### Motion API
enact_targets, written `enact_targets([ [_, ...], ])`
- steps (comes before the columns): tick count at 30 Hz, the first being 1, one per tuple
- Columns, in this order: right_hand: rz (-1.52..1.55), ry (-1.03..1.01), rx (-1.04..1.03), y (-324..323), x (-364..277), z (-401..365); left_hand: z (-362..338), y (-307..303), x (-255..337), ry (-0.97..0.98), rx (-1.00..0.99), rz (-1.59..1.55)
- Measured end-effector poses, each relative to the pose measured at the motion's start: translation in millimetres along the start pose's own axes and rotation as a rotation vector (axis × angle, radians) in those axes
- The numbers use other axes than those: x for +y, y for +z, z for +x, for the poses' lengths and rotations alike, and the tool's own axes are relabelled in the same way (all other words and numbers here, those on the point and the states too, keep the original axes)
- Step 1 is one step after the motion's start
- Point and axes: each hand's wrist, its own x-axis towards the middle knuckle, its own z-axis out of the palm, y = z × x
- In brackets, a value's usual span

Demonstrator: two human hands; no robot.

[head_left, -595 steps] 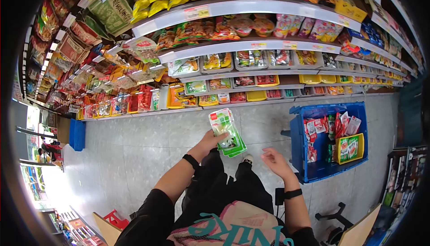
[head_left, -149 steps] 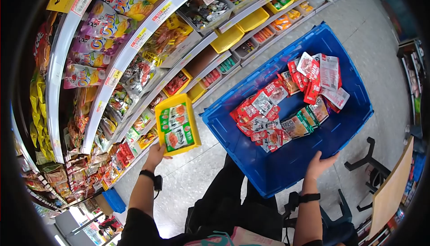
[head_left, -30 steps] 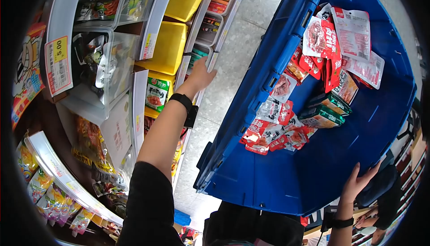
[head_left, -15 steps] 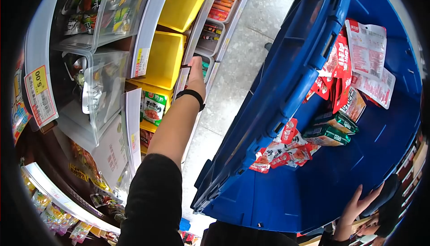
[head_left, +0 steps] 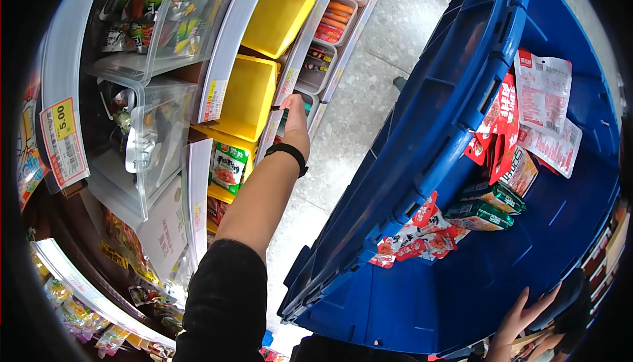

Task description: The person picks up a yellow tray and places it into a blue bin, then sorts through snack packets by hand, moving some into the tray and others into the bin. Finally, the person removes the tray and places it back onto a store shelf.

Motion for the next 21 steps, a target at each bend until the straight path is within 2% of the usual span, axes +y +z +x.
enact_targets([
  [3, 0.047, 0.025, -0.006, 0.3, -1.4, -0.1, 2.5, 1.6, 5.0, -0.057, 0.040, 0.025],
  [9, 0.055, 0.012, -0.001, -1.1, 9.7, -1.0, 7.5, -0.9, 6.7, 0.020, -0.015, -0.067],
  [11, -0.037, 0.006, 0.008, -1.5, 10.6, -1.3, 4.6, -0.9, 6.0, -0.002, 0.005, -0.134],
  [14, -0.010, -0.015, 0.007, -1.6, 10.0, -1.7, -2.3, 1.0, 6.8, -0.095, 0.075, -0.137],
  [17, -0.015, -0.010, 0.008, -1.4, 10.0, -1.1, -3.1, -0.1, 6.0, -0.093, 0.079, -0.174],
  [21, -0.048, -0.015, 0.007, -2.5, 11.4, -1.1, -0.3, -3.4, 3.0, -0.068, 0.032, -0.140],
])
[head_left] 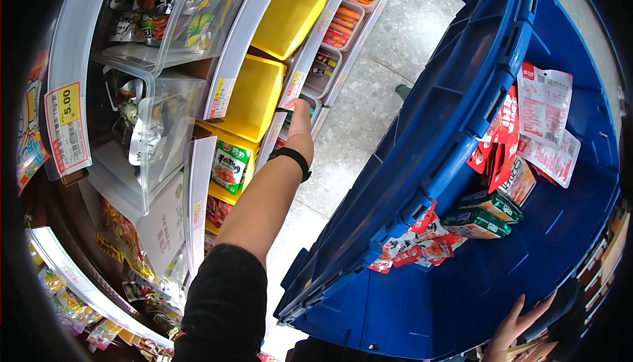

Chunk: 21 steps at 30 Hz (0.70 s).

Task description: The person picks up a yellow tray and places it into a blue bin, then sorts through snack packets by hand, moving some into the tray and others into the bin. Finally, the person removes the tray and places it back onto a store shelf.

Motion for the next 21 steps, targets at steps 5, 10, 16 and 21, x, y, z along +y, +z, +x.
enact_targets([
  [5, 0.034, 0.004, 0.001, 0.8, 0.7, -0.5, -3.6, 1.2, -3.3, 0.025, 0.024, -0.021],
  [10, 0.050, 0.007, -0.009, -0.1, 2.7, -0.6, -1.3, -1.0, -3.7, 0.046, -0.012, 0.031],
  [16, 0.054, 0.026, -0.010, 0.2, -1.9, -0.8, 3.4, 1.8, -0.8, 0.052, -0.013, 0.054],
  [21, 0.013, -0.012, -0.008, -0.2, 3.6, -0.9, 14.2, 13.6, 10.6, 0.026, -0.032, 0.079],
])
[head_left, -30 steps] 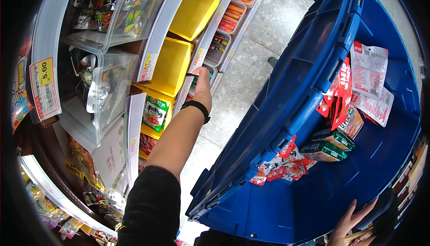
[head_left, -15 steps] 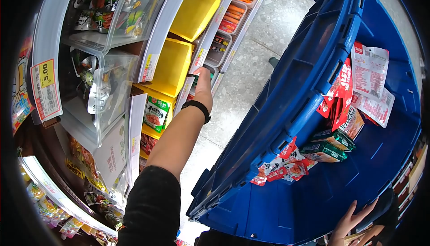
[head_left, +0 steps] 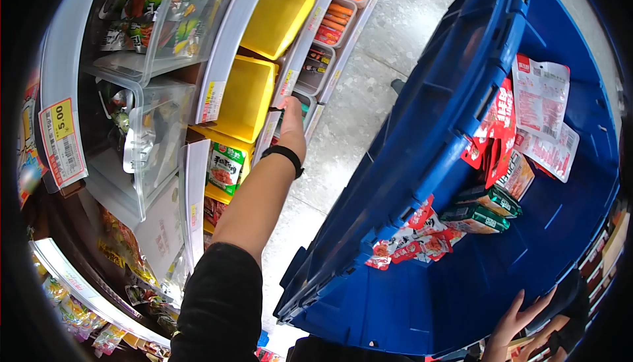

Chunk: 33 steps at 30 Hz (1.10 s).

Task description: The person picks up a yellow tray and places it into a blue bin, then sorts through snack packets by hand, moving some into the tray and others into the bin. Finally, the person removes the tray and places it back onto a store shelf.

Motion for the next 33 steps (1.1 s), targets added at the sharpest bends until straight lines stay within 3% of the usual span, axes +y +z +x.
enact_targets([
  [2, 0.031, 0.002, -0.010, 1.2, -8.7, 1.8, -8.5, 0.3, -6.2, -0.025, -0.005, -0.016],
  [3, 0.010, -0.007, -0.007, 0.7, -7.3, 1.7, -17.3, -3.1, -16.5, 0.093, -0.050, -0.052],
  [5, -0.013, 0.035, 0.011, 3.3, -21.1, 1.1, -4.6, 6.8, -1.1, -0.057, 0.031, -0.186],
  [7, -0.006, 0.043, -0.026, 1.3, -20.4, 2.1, -0.7, 15.8, 1.9, -0.058, 0.061, -0.250],
  [9, 0.003, 0.018, -0.003, 3.6, -22.7, 2.3, -11.4, 18.5, -2.8, -0.104, 0.295, -0.505],
  [11, 0.091, 0.016, -0.020, 3.5, -24.9, 2.9, -28.0, 10.9, -18.2, -0.057, 0.290, -0.568],
  [14, 0.197, -0.004, -0.029, 6.0, -19.1, 3.3, -39.5, 27.9, -22.8, -0.176, 0.310, -0.485],
  [17, 0.220, -0.027, -0.027, 6.6, -22.5, 4.2, -57.1, 30.3, -30.6, -0.155, 0.380, -0.737],
  [18, 0.242, -0.015, -0.037, 5.9, -25.5, 4.5, -65.5, 29.6, -33.5, -0.186, 0.516, -0.857],
  [19, 0.263, -0.030, -0.026, 7.0, -26.8, 5.1, -81.8, 24.1, -42.9, -0.193, 0.517, -0.860],
  [21, 0.288, -0.050, -0.026, 8.0, -25.4, 5.7, -118.6, 14.6, -60.4, -0.129, 0.642, -1.515],
  [22, 0.350, -0.039, -0.020, 9.9, -22.5, 5.1, -133.7, 14.6, -65.4, -0.160, 0.715, -1.648],
  [23, 0.335, -0.042, -0.028, 9.6, -23.4, 5.7, -156.1, 11.9, -73.6, -0.168, 0.713, -1.650],
  [25, 0.376, -0.052, -0.035, 10.0, -22.6, 6.3, -204.5, 7.1, -92.5, -0.402, 0.948, -1.721],
  [26, 0.415, -0.038, -0.038, 11.2, -23.0, 6.9, -226.0, 6.6, -99.6, -0.406, 0.943, -1.716],
  [28, 0.454, -0.028, -0.047, 10.0, -24.5, 6.5, -268.3, 4.3, -110.7, -0.615, 1.310, -1.620],
  [32, 0.467, -0.055, -0.054, 12.0, -18.7, 7.0, -358.4, -29.4, -113.8, -0.616, 1.335, -1.779],
  [33, 0.446, -0.065, -0.047, 11.3, -19.9, 6.7, -375.1, -44.3, -109.5, -0.495, 1.258, -1.889],
])
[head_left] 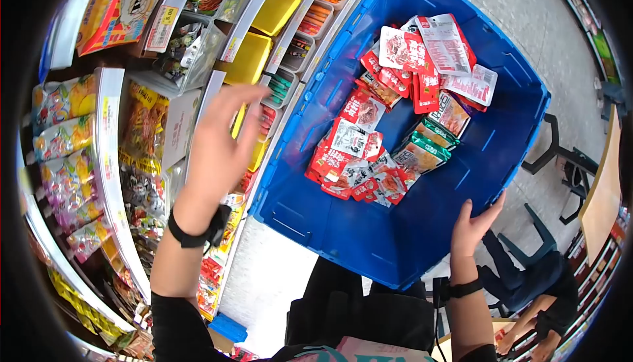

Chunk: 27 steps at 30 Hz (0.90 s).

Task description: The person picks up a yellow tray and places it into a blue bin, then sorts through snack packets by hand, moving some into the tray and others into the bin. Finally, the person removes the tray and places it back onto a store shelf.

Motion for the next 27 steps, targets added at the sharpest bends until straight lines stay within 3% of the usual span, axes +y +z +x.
enact_targets([
  [4, -0.027, -0.013, -0.006, -0.7, -0.2, 0.7, -36.8, 47.1, 55.6, -0.014, -0.449, -0.162],
  [7, -0.025, -0.008, -0.005, -0.7, -1.0, 0.0, -67.0, 121.6, 56.6, 0.126, -0.868, -0.001],
  [9, -0.033, -0.016, -0.005, -1.0, -0.3, 0.3, -68.2, 175.3, 58.6, 0.078, -1.193, 0.216],
  [11, -0.055, -0.013, -0.007, -1.6, 1.4, -0.2, -64.9, 218.7, 55.8, -0.001, -1.357, 0.336],
  [12, -0.055, -0.013, -0.009, -1.5, 1.2, -0.2, -68.1, 240.8, 51.9, -0.003, -1.359, 0.334],
  [14, -0.006, -0.013, -0.015, -1.3, 0.2, 0.1, -71.6, 273.5, 47.6, -0.099, -1.060, 0.537],
  [15, -0.006, -0.009, -0.016, -0.6, 0.6, 0.4, -68.3, 285.1, 46.6, -0.098, -1.064, 0.539],
  [17, -0.001, -0.026, -0.006, -0.8, 1.5, -0.3, -58.0, 296.6, 46.9, -0.285, -1.082, 0.527],
  [22, -0.012, -0.023, -0.002, -0.5, 1.1, -0.4, -59.6, 305.5, 34.6, -0.323, -1.081, 0.580],
  [27, 0.010, -0.006, -0.004, -0.6, -1.6, -0.1, -68.3, 306.4, 31.4, -0.290, -1.024, 0.430],
])
